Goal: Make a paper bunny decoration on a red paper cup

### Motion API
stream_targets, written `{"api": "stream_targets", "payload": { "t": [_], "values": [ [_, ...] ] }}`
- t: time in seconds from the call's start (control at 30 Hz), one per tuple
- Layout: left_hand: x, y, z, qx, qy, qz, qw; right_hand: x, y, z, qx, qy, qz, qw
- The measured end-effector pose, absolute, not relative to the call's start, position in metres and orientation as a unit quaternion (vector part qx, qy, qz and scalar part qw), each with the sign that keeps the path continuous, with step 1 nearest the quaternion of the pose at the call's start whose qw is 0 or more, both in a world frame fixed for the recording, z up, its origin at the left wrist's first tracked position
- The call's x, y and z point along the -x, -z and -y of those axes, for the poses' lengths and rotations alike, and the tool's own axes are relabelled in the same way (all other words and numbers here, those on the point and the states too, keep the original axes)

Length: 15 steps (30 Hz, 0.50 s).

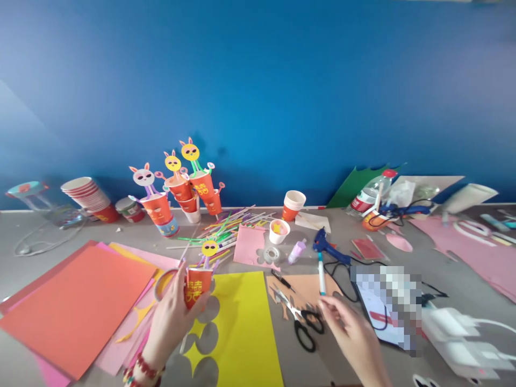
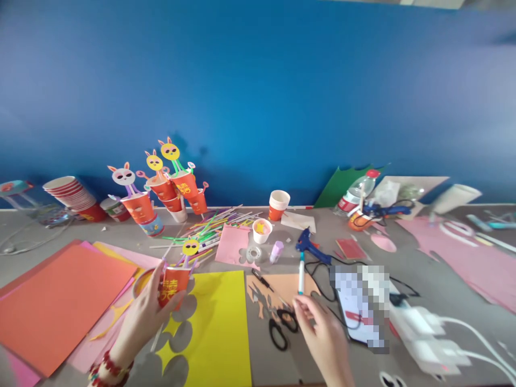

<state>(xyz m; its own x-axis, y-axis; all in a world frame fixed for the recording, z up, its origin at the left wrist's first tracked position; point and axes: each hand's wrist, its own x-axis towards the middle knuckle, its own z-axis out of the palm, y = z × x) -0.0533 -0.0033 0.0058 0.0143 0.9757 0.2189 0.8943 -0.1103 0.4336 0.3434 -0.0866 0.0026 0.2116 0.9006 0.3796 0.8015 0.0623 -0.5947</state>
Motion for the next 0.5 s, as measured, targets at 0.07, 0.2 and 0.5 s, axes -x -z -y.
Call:
{"api": "stream_targets", "payload": {
  "t": [0.07, 0.2, 0.5],
  "values": [
    [0.052, -0.001, 0.000, -0.702, -0.233, -0.668, 0.077, -0.339, -0.004, 0.087, 0.663, -0.065, 0.652, 0.362],
    [0.054, 0.005, -0.002, -0.716, -0.233, -0.656, 0.044, -0.323, -0.005, 0.086, 0.638, -0.058, 0.679, 0.358],
    [0.050, 0.002, 0.008, -0.715, -0.247, -0.651, 0.064, -0.282, -0.014, 0.052, 0.594, -0.094, 0.734, 0.317]
  ]
}}
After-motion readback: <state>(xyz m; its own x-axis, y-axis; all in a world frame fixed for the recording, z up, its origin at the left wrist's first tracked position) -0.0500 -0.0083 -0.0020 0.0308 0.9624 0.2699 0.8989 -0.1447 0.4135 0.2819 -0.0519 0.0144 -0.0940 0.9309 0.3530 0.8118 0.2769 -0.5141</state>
